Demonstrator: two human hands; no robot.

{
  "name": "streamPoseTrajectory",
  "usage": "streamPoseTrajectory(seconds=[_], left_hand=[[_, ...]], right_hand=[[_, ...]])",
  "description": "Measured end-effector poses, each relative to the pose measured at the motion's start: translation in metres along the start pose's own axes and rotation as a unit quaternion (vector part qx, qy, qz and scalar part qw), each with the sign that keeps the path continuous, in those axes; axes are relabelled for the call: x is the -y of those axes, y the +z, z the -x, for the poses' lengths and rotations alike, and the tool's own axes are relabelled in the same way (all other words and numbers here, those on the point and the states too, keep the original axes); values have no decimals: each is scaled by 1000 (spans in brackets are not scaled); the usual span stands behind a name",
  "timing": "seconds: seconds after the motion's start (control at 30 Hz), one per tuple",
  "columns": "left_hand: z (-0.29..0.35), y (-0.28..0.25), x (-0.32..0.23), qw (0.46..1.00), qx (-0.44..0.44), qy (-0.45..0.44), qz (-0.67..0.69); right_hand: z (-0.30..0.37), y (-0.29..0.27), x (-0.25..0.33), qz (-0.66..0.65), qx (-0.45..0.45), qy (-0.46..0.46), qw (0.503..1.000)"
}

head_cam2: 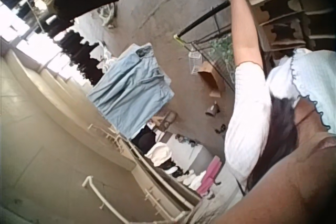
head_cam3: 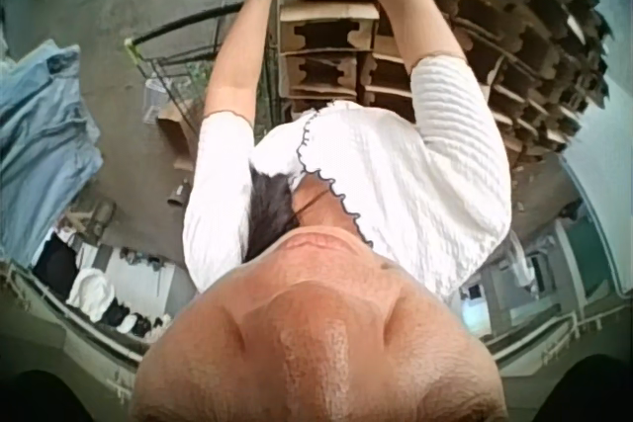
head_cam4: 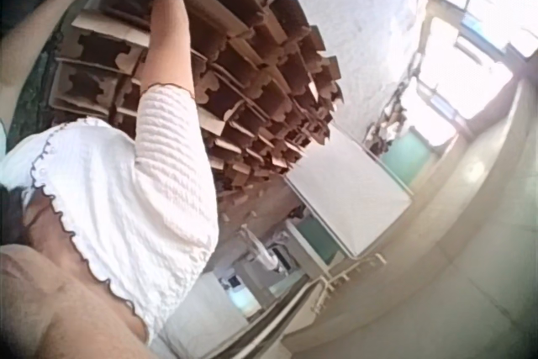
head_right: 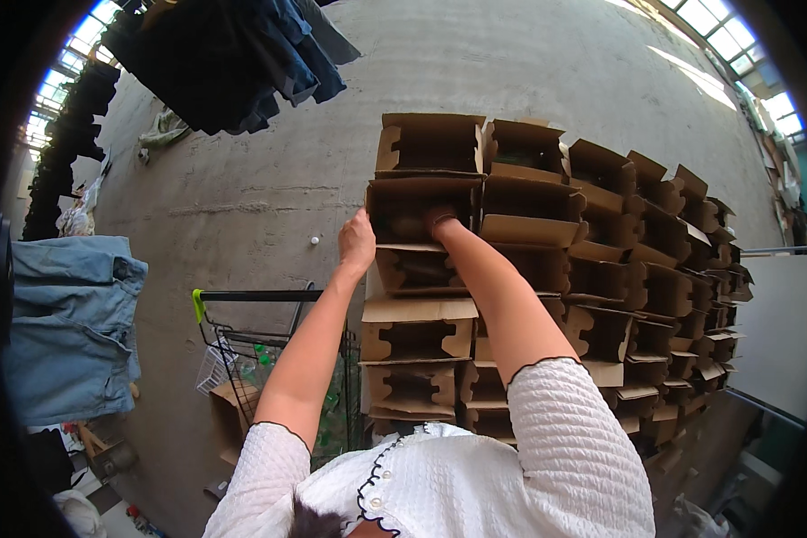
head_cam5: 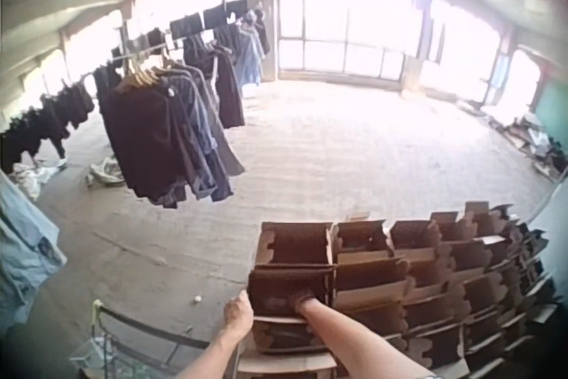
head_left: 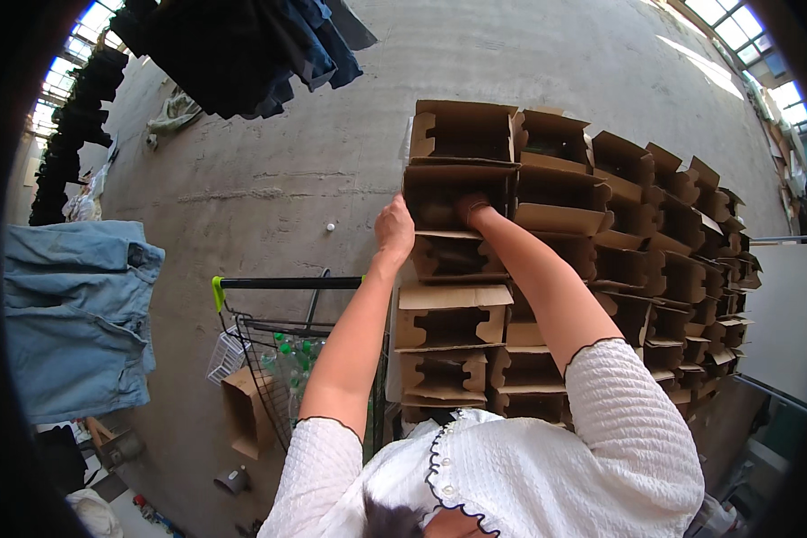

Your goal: The person takes empty plastic bottles one by one from a shopping cart and places them into the slots of cardboard dividers.

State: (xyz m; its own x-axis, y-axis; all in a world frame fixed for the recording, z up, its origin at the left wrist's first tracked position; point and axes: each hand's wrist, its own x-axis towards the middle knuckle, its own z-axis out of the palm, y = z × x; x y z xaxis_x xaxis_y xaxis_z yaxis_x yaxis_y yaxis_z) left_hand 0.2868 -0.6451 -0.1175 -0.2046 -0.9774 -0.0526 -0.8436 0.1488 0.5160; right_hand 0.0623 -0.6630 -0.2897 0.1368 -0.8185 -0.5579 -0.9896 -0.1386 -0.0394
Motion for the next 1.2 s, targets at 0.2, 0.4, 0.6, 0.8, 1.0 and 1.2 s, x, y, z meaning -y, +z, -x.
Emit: streamPoseTrajectory(seconds=[0.2, 0.4, 0.6, 0.8, 1.0, 1.2], left_hand=[[1, 3, 12, 1000, -10, 2, 4], [7, 5, 5, 998, -65, 9, -3], [25, -12, -8, 991, 2, 71, 111], [34, -25, -4, 980, 149, 129, 31], [26, -21, -6, 992, 23, 70, 100], [10, -31, -23, 996, 64, 35, 48]], right_hand=[[189, -138, 30, -299, -295, -2, 908], [247, -123, 23, -349, -336, 67, 872], [230, -122, 25, -131, -305, 67, 941], [207, -104, 24, -166, -344, 40, 923], [210, -112, 16, -124, -293, 72, 945], [186, -87, 9, -21, -311, 107, 944]])
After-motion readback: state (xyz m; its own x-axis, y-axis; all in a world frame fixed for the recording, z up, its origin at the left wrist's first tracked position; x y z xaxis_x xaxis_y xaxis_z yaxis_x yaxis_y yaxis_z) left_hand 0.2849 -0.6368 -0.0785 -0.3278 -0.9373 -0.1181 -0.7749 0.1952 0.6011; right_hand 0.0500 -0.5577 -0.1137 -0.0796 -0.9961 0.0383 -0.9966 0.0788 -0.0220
